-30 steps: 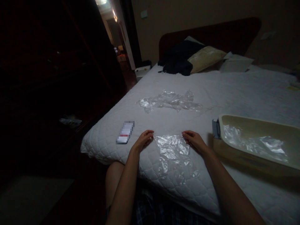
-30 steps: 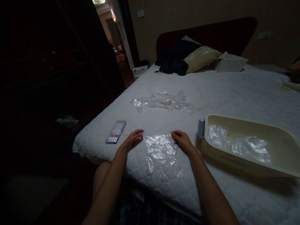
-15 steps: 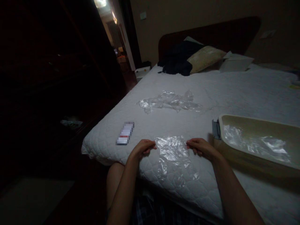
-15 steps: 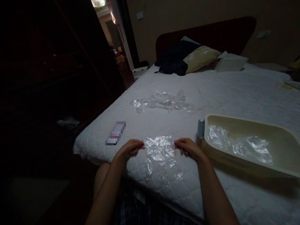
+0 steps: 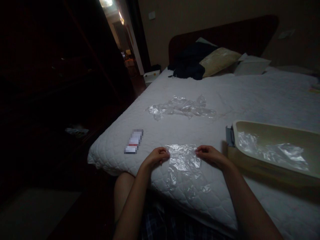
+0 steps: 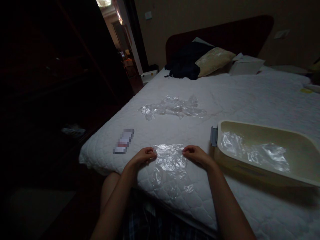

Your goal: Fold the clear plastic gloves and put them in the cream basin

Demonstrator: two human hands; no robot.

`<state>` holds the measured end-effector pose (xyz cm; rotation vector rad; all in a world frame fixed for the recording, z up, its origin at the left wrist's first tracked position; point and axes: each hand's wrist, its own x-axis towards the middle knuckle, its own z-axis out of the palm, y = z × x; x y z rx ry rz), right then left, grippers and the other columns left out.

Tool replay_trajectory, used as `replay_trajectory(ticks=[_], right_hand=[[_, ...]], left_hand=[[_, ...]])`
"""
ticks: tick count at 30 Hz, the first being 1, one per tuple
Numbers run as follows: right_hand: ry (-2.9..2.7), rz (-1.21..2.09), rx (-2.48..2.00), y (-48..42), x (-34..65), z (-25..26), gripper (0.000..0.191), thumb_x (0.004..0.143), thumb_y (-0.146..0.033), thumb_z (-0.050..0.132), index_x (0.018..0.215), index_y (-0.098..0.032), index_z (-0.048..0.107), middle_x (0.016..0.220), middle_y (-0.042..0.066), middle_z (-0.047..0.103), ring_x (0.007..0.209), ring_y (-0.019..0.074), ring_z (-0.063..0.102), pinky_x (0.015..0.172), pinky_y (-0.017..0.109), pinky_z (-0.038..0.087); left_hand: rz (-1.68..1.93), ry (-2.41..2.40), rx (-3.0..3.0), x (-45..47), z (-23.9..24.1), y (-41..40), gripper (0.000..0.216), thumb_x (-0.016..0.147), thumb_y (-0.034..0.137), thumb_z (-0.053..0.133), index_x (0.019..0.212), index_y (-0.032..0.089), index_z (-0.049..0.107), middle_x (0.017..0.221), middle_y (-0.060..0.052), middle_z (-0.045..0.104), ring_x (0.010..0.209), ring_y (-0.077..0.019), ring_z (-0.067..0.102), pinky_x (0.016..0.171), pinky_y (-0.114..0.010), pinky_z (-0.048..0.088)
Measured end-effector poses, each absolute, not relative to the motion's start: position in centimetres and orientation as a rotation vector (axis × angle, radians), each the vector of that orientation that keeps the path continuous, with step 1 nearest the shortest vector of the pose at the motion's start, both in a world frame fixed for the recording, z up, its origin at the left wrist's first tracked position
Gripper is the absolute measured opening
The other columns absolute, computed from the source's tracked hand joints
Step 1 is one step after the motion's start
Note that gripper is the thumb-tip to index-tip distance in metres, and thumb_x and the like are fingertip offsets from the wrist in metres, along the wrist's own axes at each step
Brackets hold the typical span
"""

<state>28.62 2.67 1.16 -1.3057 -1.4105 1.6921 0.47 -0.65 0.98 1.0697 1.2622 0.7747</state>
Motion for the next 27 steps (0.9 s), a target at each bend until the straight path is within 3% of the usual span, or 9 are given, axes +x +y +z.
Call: replay_trajectory(ticks=[10, 19, 23, 27], right_hand=[[-1.463, 1.413, -1.21, 2.7, 28.4, 1.0, 0.028, 0.061, -0.039, 0.067, 0.073, -0.016, 0.058, 0.064, 0.0, 0.054, 0.053, 0.0092, 0.045, 0.047, 0.022, 0.032], [-1.38, 1.455, -1.181, 2.4, 28.7, 0.7, 0.028, 0.059, -0.038, 0.069, 0.075, -0.017, 0.06, 0.062, -0.001, 0.053, 0.05, 0.008, 0.043, 0.043, 0.021, 0.03], [-1.291, 1.553, -1.172, 2.1, 28.9, 0.6, 0.037, 0.061, -0.037, 0.07, 0.092, -0.02, 0.059, 0.063, -0.003, 0.053, 0.05, 0.0077, 0.045, 0.043, 0.02, 0.031], [-1.243, 1.578, -1.117, 2.0, 29.1, 0.0, 0.047, 0.059, -0.035, 0.072, 0.101, -0.024, 0.054, 0.067, -0.004, 0.054, 0.058, 0.0093, 0.052, 0.053, 0.022, 0.041]], left_hand=[[1.021, 1.21, 1.065, 2.1, 1.2, -0.1, 0.021, 0.057, 0.025, 0.066, 0.071, 0.012, 0.056, 0.057, 0.004, 0.051, 0.042, -0.0034, 0.041, 0.036, -0.015, 0.027], [1.054, 1.226, 1.035, 1.8, 0.1, 0.1, 0.019, 0.057, 0.02, 0.064, 0.074, 0.012, 0.06, 0.055, 0.004, 0.051, 0.038, -0.0033, 0.041, 0.036, -0.016, 0.028], [1.054, 1.214, 1.022, 1.6, -0.1, 0.2, 0.022, 0.058, 0.018, 0.062, 0.078, 0.013, 0.061, 0.058, 0.003, 0.053, 0.038, -0.003, 0.042, 0.036, -0.016, 0.029], [1.048, 1.218, 1.021, 1.5, -0.3, 0.3, 0.022, 0.058, 0.019, 0.062, 0.079, 0.012, 0.06, 0.056, 0.004, 0.053, 0.037, -0.0027, 0.041, 0.036, -0.016, 0.028]])
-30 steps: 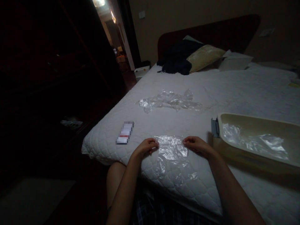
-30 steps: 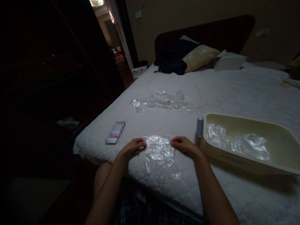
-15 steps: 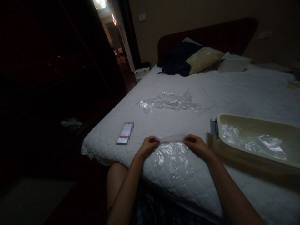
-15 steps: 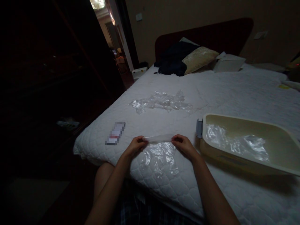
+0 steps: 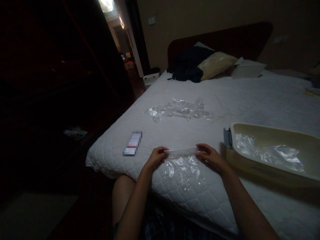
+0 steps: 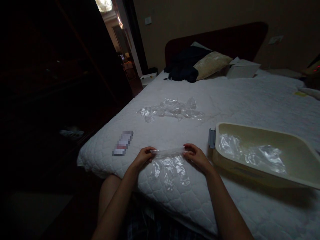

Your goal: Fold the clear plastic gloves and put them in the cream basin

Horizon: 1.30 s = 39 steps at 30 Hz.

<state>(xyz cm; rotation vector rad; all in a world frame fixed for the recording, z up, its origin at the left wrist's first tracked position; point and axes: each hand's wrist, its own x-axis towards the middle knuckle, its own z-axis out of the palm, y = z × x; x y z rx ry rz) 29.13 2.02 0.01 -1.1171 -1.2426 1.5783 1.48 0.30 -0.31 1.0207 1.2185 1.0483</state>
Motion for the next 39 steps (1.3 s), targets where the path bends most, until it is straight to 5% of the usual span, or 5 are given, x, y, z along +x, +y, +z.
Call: replay_trajectory(ticks=[5, 15, 21, 30, 39], right_hand=[[-1.324, 1.451, -1.137, 1.8, 28.9, -0.5, 0.047, 0.059, -0.034, 0.072, 0.099, -0.024, 0.05, 0.094, 0.003, 0.056, 0.076, 0.0146, 0.058, 0.064, 0.027, 0.047], [-1.518, 1.204, -1.218, 1.3, 28.2, 0.2, 0.055, 0.058, -0.032, 0.07, 0.109, -0.021, 0.05, 0.08, 0.002, 0.056, 0.074, 0.0162, 0.056, 0.059, 0.026, 0.045], [-1.624, 1.095, -1.128, 1.8, 28.7, -0.2, 0.022, 0.067, -0.039, 0.063, 0.077, -0.018, 0.062, 0.081, 0.005, 0.057, 0.075, 0.0168, 0.054, 0.068, 0.03, 0.044], [-1.694, 0.973, -1.164, 1.3, 28.3, 0.2, 0.019, 0.07, -0.038, 0.06, 0.066, -0.019, 0.06, 0.071, 0.003, 0.053, 0.069, 0.0162, 0.052, 0.062, 0.029, 0.042], [-1.681, 0.955, -1.153, 1.1, 28.3, -0.7, 0.017, 0.072, -0.036, 0.059, 0.069, -0.021, 0.063, 0.072, 0.003, 0.052, 0.065, 0.0153, 0.051, 0.056, 0.027, 0.041]], left_hand=[[1.025, 1.243, 1.033, 1.5, -0.3, 0.3, 0.024, 0.059, 0.022, 0.062, 0.082, 0.013, 0.059, 0.054, 0.004, 0.051, 0.036, -0.0026, 0.04, 0.033, -0.015, 0.025], [1.051, 1.208, 1.041, 1.5, -0.1, 0.1, 0.021, 0.059, 0.02, 0.063, 0.078, 0.012, 0.06, 0.056, 0.004, 0.051, 0.037, -0.0025, 0.041, 0.035, -0.015, 0.028], [1.064, 1.217, 1.045, 1.6, 0.1, -0.1, 0.022, 0.058, 0.019, 0.063, 0.078, 0.012, 0.061, 0.056, 0.004, 0.052, 0.039, -0.0026, 0.041, 0.036, -0.015, 0.029], [1.091, 1.17, 0.982, 1.2, 0.2, -0.4, 0.03, 0.059, 0.02, 0.062, 0.087, 0.013, 0.057, 0.063, 0.001, 0.057, 0.047, -0.0079, 0.053, 0.037, -0.016, 0.035], [1.035, 1.131, 0.815, 0.5, 1.5, -2.3, 0.049, 0.073, 0.056, 0.047, 0.098, 0.014, 0.049, 0.056, -0.001, 0.058, 0.039, -0.0132, 0.055, 0.033, -0.02, 0.037]])
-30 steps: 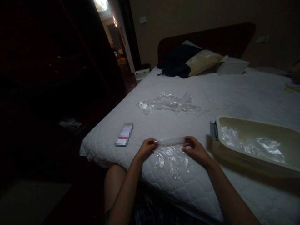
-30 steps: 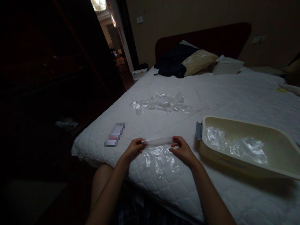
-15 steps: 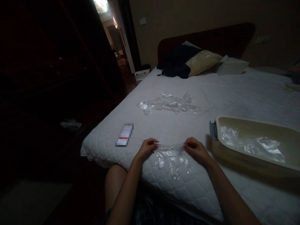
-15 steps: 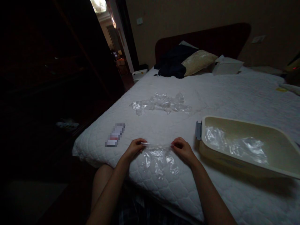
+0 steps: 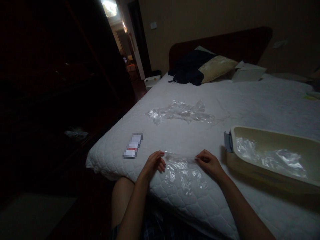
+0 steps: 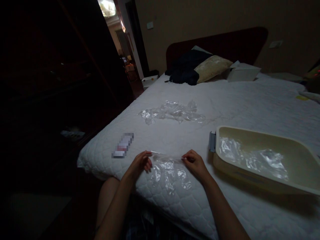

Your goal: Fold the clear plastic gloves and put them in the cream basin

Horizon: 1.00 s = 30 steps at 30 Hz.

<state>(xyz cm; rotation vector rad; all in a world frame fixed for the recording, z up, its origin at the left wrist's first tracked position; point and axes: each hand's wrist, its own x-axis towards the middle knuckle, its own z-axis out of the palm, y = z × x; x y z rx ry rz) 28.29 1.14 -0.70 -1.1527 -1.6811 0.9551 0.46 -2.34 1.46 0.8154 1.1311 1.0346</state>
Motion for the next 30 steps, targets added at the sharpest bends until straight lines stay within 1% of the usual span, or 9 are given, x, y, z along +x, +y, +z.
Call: replay_trajectory(ticks=[3, 7, 9, 12, 14, 17, 23, 27, 30], right_hand=[[-1.705, 0.958, -1.165, 1.1, 28.4, -0.7, 0.016, 0.071, -0.035, 0.059, 0.07, -0.02, 0.065, 0.07, 0.002, 0.051, 0.062, 0.0147, 0.051, 0.054, 0.027, 0.04], [-1.718, 0.981, -1.137, 1.0, 28.4, -0.5, 0.011, 0.07, -0.03, 0.059, 0.068, -0.02, 0.064, 0.071, 0.003, 0.053, 0.066, 0.0163, 0.053, 0.058, 0.028, 0.041], [-1.707, 0.994, -1.145, 1.0, 28.3, -0.3, 0.01, 0.069, -0.029, 0.059, 0.067, -0.02, 0.062, 0.07, 0.003, 0.055, 0.068, 0.017, 0.053, 0.062, 0.029, 0.042], [-1.674, 1.052, -1.185, 0.8, 28.2, 0.1, 0.012, 0.068, -0.032, 0.059, 0.069, -0.02, 0.06, 0.071, 0.003, 0.057, 0.068, 0.017, 0.054, 0.063, 0.03, 0.043], [-1.664, 1.087, -1.204, 0.8, 28.1, 0.2, 0.013, 0.067, -0.033, 0.059, 0.07, -0.02, 0.059, 0.071, 0.003, 0.058, 0.067, 0.0169, 0.054, 0.063, 0.03, 0.044], [-1.677, 1.105, -1.203, 0.7, 28.2, 0.2, 0.01, 0.066, -0.029, 0.058, 0.069, -0.02, 0.058, 0.07, 0.002, 0.058, 0.067, 0.0167, 0.054, 0.064, 0.029, 0.043], [-1.67, 1.079, -1.187, 0.7, 28.5, 0.4, 0.008, 0.065, -0.021, 0.053, 0.069, -0.02, 0.059, 0.071, 0.003, 0.057, 0.071, 0.0181, 0.054, 0.066, 0.03, 0.041], [-1.632, 1.13, -1.155, 0.6, 28.5, 0.7, 0.013, 0.07, -0.028, 0.049, 0.068, -0.02, 0.06, 0.071, 0.003, 0.055, 0.065, 0.0168, 0.051, 0.058, 0.028, 0.04], [-1.664, 1.096, -1.21, 0.5, 28.1, 1.0, 0.018, 0.073, -0.034, 0.053, 0.065, -0.019, 0.058, 0.069, 0.003, 0.053, 0.061, 0.0155, 0.049, 0.055, 0.028, 0.039]], left_hand=[[0.972, 1.133, 0.822, 1.0, 1.6, -1.8, 0.054, 0.072, 0.06, 0.045, 0.101, 0.015, 0.048, 0.062, -0.004, 0.063, 0.04, -0.0134, 0.056, 0.033, -0.019, 0.035], [0.982, 1.123, 0.854, 1.5, 1.9, -1.0, 0.054, 0.072, 0.057, 0.049, 0.106, 0.015, 0.048, 0.066, -0.005, 0.065, 0.04, -0.0126, 0.056, 0.033, -0.019, 0.035], [0.983, 1.098, 0.868, 1.5, 1.9, -0.7, 0.052, 0.072, 0.056, 0.05, 0.103, 0.013, 0.051, 0.069, -0.008, 0.066, 0.042, -0.0131, 0.057, 0.035, -0.02, 0.038], [0.993, 1.076, 0.843, 1.5, 1.6, -0.5, 0.048, 0.073, 0.056, 0.049, 0.09, 0.011, 0.056, 0.073, -0.01, 0.066, 0.046, -0.015, 0.059, 0.036, -0.021, 0.04], [1.017, 1.086, 0.831, 1.5, 1.4, -0.6, 0.045, 0.073, 0.054, 0.05, 0.083, 0.011, 0.057, 0.074, -0.01, 0.066, 0.049, -0.0154, 0.06, 0.036, -0.021, 0.04], [1.066, 1.096, 0.853, 1.4, 1.1, -0.9, 0.042, 0.071, 0.05, 0.055, 0.079, 0.009, 0.06, 0.076, -0.009, 0.064, 0.052, -0.0142, 0.06, 0.038, -0.021, 0.041], [1.08, 1.142, 0.872, 1.5, 1.0, -1.5, 0.036, 0.061, 0.036, 0.07, 0.086, 0.012, 0.061, 0.079, -0.005, 0.062, 0.052, -0.0096, 0.057, 0.043, -0.02, 0.041], [1.102, 1.215, 0.946, 1.8, 0.6, -1.7, 0.034, 0.06, 0.025, 0.069, 0.091, 0.015, 0.059, 0.069, 0.0, 0.058, 0.049, -0.0079, 0.054, 0.042, -0.018, 0.039], [1.139, 1.231, 1.023, 2.0, 0.2, -1.9, 0.026, 0.064, 0.02, 0.065, 0.089, 0.016, 0.06, 0.053, 0.005, 0.05, 0.044, -0.0048, 0.047, 0.043, -0.016, 0.038]])
